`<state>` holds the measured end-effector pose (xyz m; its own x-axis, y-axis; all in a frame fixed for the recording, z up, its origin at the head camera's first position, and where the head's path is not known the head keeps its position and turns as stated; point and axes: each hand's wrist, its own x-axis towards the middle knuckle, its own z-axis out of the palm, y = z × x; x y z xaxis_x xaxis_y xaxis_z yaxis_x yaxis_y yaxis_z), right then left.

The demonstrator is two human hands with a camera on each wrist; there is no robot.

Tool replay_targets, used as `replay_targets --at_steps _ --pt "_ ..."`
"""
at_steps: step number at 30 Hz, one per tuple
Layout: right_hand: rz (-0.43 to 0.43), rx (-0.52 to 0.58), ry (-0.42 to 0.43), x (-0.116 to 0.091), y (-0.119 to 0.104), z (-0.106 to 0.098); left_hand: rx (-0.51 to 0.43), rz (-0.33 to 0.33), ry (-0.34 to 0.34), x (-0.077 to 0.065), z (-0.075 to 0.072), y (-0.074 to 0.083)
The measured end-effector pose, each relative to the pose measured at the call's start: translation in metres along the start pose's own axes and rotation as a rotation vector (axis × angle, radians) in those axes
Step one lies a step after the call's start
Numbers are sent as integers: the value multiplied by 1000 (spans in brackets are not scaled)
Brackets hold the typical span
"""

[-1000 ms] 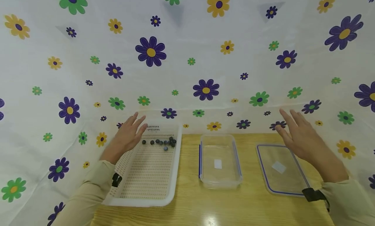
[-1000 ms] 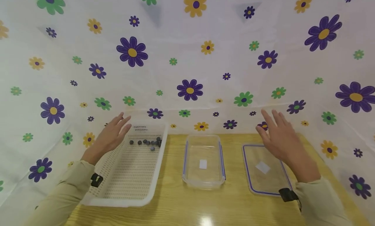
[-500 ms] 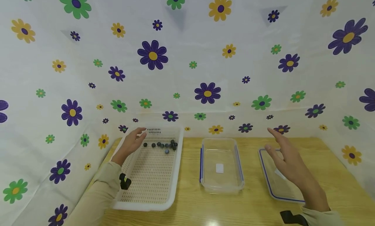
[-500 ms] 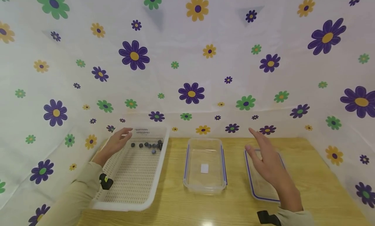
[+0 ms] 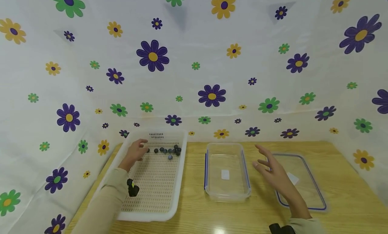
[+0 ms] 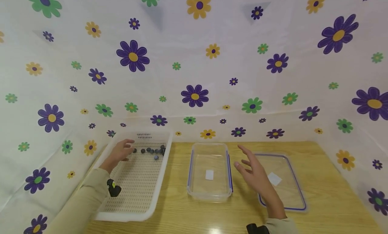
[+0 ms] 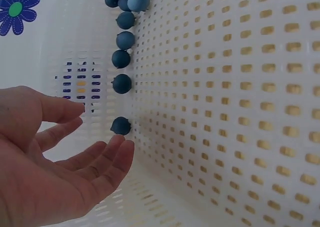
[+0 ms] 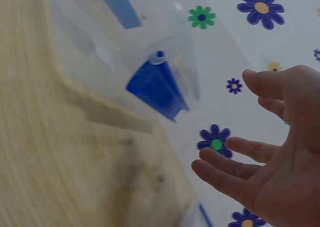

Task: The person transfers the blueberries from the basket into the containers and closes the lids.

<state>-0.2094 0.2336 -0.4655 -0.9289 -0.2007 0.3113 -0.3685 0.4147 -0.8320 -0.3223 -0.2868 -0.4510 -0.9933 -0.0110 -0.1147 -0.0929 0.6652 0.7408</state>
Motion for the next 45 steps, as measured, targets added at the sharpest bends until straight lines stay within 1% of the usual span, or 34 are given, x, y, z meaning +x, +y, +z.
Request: replay_targets --at_steps 3,6,9,13,19,23,27,30,35,38,42,45 --pt "18 47 -24 0 9 6 15 -26 -4 8 6 -8" --pt "59 119 -53 -1 13 9 56 -13 -11 14 12 -12" --pt "122 203 -88 -1 15 14 71 -17 -6 11 14 -9" --pt "168 285 -118 0 18 23 97 -14 23 8 14 -8" --pt "172 384 -130 2 21 34 86 -20 54 10 14 -7" --pt "187 388 -133 1 23 36 75 -25 58 10 17 -7" --pt "194 383 -123 1 24 37 83 -23 64 11 18 -9" --pt "194 392 -120 1 24 37 94 -35 67 13 18 -10" --pt "196 396 -120 3 23 41 85 -55 69 11 14 -14" --pt "207 382 -116 4 23 43 57 -68 63 10 12 -15" --pt "214 370 -113 3 23 43 18 -67 50 8 11 -14" --pt "225 377 -108 2 25 42 -36 -61 38 8 9 -11"
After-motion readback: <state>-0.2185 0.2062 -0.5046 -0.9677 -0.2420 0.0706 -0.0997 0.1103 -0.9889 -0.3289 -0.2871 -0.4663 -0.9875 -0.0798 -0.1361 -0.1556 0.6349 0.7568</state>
